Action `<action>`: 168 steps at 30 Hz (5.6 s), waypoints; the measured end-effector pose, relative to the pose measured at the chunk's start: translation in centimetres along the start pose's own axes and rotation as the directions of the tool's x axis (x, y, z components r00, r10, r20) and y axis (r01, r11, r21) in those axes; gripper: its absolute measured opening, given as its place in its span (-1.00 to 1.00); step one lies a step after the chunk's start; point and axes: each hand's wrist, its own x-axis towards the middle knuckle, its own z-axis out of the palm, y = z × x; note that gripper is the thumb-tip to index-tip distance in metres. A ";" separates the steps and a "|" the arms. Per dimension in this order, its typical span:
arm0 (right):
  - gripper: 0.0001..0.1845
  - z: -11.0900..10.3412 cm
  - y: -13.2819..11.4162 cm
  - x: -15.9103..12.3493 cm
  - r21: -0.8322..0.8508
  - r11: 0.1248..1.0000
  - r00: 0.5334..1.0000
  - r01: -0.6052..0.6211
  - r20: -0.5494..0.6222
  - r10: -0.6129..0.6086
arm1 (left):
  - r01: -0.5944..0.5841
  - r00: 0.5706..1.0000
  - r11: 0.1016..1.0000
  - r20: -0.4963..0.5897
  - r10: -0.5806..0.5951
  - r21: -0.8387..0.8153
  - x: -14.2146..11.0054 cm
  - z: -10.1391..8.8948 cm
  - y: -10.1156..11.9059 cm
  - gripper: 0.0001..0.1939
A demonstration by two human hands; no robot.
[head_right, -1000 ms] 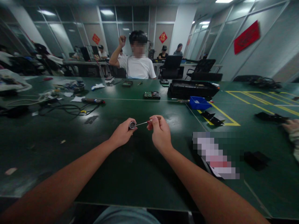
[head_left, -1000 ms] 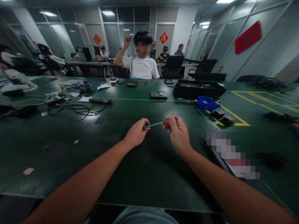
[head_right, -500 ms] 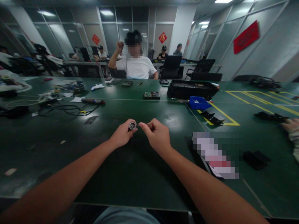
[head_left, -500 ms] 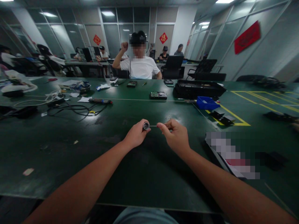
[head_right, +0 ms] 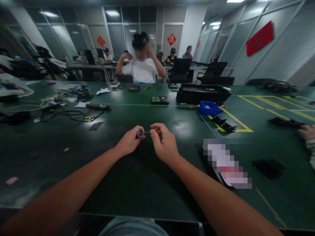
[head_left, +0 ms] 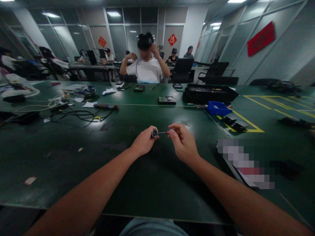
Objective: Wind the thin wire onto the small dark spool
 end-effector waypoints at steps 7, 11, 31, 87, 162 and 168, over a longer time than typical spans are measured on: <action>-0.70 0.6 1.9 1.2 0.438 0.867 0.959 -0.236 -0.038 0.281 | -0.031 0.999 0.997 -0.028 0.033 0.074 0.1 -0.2 0.1 -0.85; -0.71 0.4 2.6 1.5 0.508 0.816 0.935 -0.274 -0.057 0.350 | -0.017 0.999 0.994 -0.042 0.022 0.105 0.3 -0.2 0.2 -0.83; -0.72 0.0 0.2 0.3 -0.132 0.989 0.994 -0.067 -0.097 0.054 | 0.004 1.000 0.999 -0.029 -0.003 0.050 0.0 -0.1 0.1 -0.83; -0.80 -0.9 -0.2 0.8 -0.350 0.937 0.998 0.019 -0.047 -0.038 | -0.012 0.999 0.980 0.039 0.004 0.199 -0.3 -0.5 0.5 -0.87; -0.77 0.7 0.9 0.6 -0.487 0.871 0.989 0.057 0.148 0.019 | -0.183 0.975 0.982 0.139 0.175 0.047 -0.6 0.0 1.4 -0.75; -0.80 0.3 0.5 0.6 -0.316 0.938 0.984 0.143 0.147 -0.101 | -0.109 0.993 0.993 0.044 0.110 -0.037 -0.4 0.2 0.9 -0.86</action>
